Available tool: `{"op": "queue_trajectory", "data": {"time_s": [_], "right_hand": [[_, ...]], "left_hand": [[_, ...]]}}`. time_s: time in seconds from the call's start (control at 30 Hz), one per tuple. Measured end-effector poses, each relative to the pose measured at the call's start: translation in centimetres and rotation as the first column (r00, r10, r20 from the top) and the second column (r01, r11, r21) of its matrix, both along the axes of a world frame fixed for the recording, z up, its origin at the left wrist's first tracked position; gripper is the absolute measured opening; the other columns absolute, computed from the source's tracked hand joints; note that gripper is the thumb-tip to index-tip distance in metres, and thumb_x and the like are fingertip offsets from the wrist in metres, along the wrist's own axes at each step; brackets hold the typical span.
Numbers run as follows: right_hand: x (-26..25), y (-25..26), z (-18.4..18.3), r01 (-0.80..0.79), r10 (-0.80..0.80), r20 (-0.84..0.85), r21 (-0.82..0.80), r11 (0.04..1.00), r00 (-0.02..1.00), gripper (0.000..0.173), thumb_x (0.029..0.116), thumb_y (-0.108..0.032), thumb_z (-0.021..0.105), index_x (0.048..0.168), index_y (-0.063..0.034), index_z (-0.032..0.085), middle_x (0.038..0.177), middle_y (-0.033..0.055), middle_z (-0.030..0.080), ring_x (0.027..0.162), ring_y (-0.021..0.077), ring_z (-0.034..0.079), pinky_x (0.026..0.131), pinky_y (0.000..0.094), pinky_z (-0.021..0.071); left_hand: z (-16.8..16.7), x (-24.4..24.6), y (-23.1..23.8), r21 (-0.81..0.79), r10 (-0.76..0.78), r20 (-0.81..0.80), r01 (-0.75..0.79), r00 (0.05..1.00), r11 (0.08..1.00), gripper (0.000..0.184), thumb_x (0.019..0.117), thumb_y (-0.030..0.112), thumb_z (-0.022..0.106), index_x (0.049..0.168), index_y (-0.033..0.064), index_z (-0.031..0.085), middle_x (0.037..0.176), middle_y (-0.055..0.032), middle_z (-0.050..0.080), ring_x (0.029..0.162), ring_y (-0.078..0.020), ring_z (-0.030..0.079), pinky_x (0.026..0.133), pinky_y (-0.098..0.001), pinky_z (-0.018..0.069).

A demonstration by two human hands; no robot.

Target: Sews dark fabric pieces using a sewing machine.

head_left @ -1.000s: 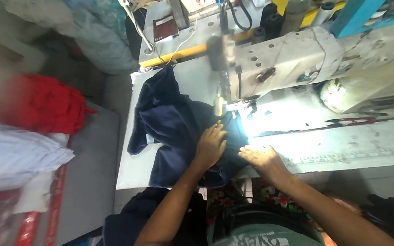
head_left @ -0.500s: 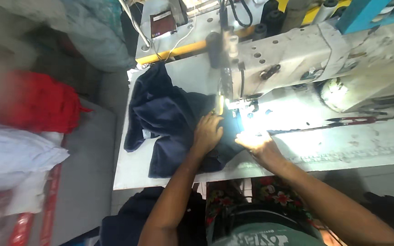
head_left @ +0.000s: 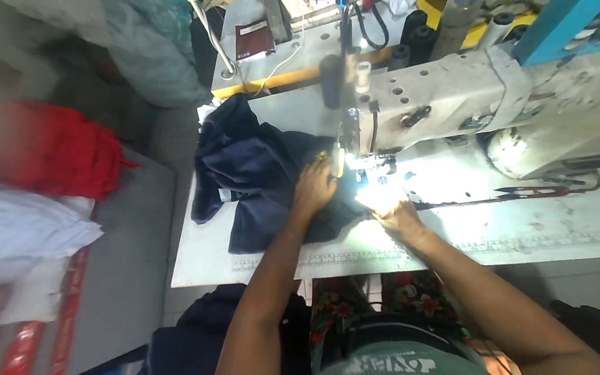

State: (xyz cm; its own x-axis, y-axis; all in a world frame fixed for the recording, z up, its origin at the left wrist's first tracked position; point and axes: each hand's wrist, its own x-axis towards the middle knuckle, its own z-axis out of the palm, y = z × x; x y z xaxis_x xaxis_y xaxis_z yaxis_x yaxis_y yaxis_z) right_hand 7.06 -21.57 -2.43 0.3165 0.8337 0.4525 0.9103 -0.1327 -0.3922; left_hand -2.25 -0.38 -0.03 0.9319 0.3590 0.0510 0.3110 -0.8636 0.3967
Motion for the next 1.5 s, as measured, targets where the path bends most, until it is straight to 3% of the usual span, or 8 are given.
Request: {"op": "queue_trajectory", "data": {"time_s": [0.27,0.53,0.67,0.73,0.8,0.9,1.1,1.5], "right_hand": [[0.1,-0.2,0.4,-0.042,0.04,-0.071,-0.027,0.999,0.997,0.027,0.0916,0.0,0.066,0.116,-0.0054,0.077,0.124,0.0157,0.073,0.119,0.038,0.067,0.103,0.0574,0.0475],[1.0,-0.6,0.7,-0.124,0.102,-0.232,-0.083,0.989,0.967,0.03,0.0906,0.003,0.066,0.115,-0.0092,0.079,0.13,0.0129,0.071,0.127,0.0378,0.062,0.108,0.0566,0.0432],[0.6,-2.0,2.1,-0.243,0.202,-0.284,-0.118,0.963,0.937,0.02,0.0953,-0.015,0.07,0.112,-0.0097,0.08,0.128,0.0111,0.072,0.127,0.0343,0.063,0.106,0.0546,0.0481],[-0.3,-3.1,2.4,-0.307,0.285,-0.23,-0.065,0.949,0.93,0.017,0.0947,-0.009,0.067,0.107,-0.0078,0.08,0.12,0.0103,0.075,0.121,0.0315,0.067,0.102,0.0531,0.0515],[-1.6,-4.4,2.0,-0.315,0.304,-0.164,-0.043,0.948,0.938,0.018,0.0943,-0.005,0.064,0.103,-0.007,0.079,0.116,0.0098,0.077,0.116,0.03,0.071,0.096,0.0534,0.0544],[-3.4,-6.2,1.2,-0.234,0.223,-0.14,-0.065,0.97,0.965,0.02,0.0943,-0.001,0.061,0.104,-0.0042,0.078,0.118,0.011,0.076,0.113,0.0316,0.073,0.087,0.0564,0.0574],[-4.3,-6.6,0.3,-0.148,0.145,-0.08,-0.033,0.988,0.986,0.023,0.0949,-0.005,0.061,0.109,-0.004,0.078,0.122,0.009,0.075,0.113,0.0295,0.073,0.086,0.0578,0.0555],[-4.6,-6.5,-0.1,-0.088,0.089,0.066,-0.017,0.996,0.994,0.026,0.0972,-0.007,0.058,0.109,-0.0158,0.079,0.119,0.0038,0.077,0.108,0.0235,0.074,0.078,0.0501,0.0554]], "left_hand": [[3.3,-2.7,1.9,0.202,-0.25,-0.071,0.259,0.966,0.945,0.046,0.1015,0.047,0.057,0.127,0.0119,0.072,0.114,-0.0174,0.073,0.108,-0.0399,0.067,0.101,-0.0635,0.0418],[7.6,-4.3,0.4,-0.043,-0.437,-0.084,0.435,0.896,0.899,0.029,0.0989,0.029,0.066,0.092,0.0025,0.076,0.102,-0.0153,0.074,0.124,-0.0361,0.063,0.116,-0.078,0.0065],[10.2,-5.6,-4.8,-0.236,-0.491,0.066,0.492,0.869,0.838,0.024,0.0988,0.023,0.065,0.086,0.0047,0.073,0.078,-0.0042,0.069,0.086,-0.0144,0.068,0.118,-0.047,0.0352],[10.1,-5.9,-7.7,-0.309,-0.555,0.018,0.533,0.831,0.788,0.023,0.0989,0.023,0.065,0.089,0.0053,0.075,0.079,-0.0041,0.068,0.079,-0.0133,0.066,0.085,-0.0346,0.0536],[9.3,-5.6,-9.3,-0.514,-0.596,-0.049,0.492,0.801,0.703,0.026,0.1024,0.02,0.06,0.095,-0.0015,0.073,0.082,-0.0105,0.068,0.074,-0.016,0.063,0.07,-0.0335,0.0512],[6.8,-4.9,-9.0,-0.571,-0.474,-0.049,0.365,0.879,0.736,0.03,0.1031,0.02,0.058,0.09,-0.0036,0.072,0.086,-0.0118,0.068,0.084,-0.0181,0.062,0.078,-0.0359,0.0494],[0.8,-4.1,-6.8,-0.031,-0.098,0.091,0.101,0.991,0.994,0.022,0.1,0.015,0.063,0.11,-0.0029,0.072,0.133,-0.0207,0.066,0.128,-0.0379,0.061,0.108,-0.0538,0.0469],[-0.5,-7.1,-4.9,-0.055,-0.255,0.202,0.271,0.946,0.961,0.02,0.0945,-0.001,0.059,0.104,0.0036,0.075,0.142,-0.0158,0.062,0.14,-0.0413,0.049,0.116,-0.0551,0.0389]]}}
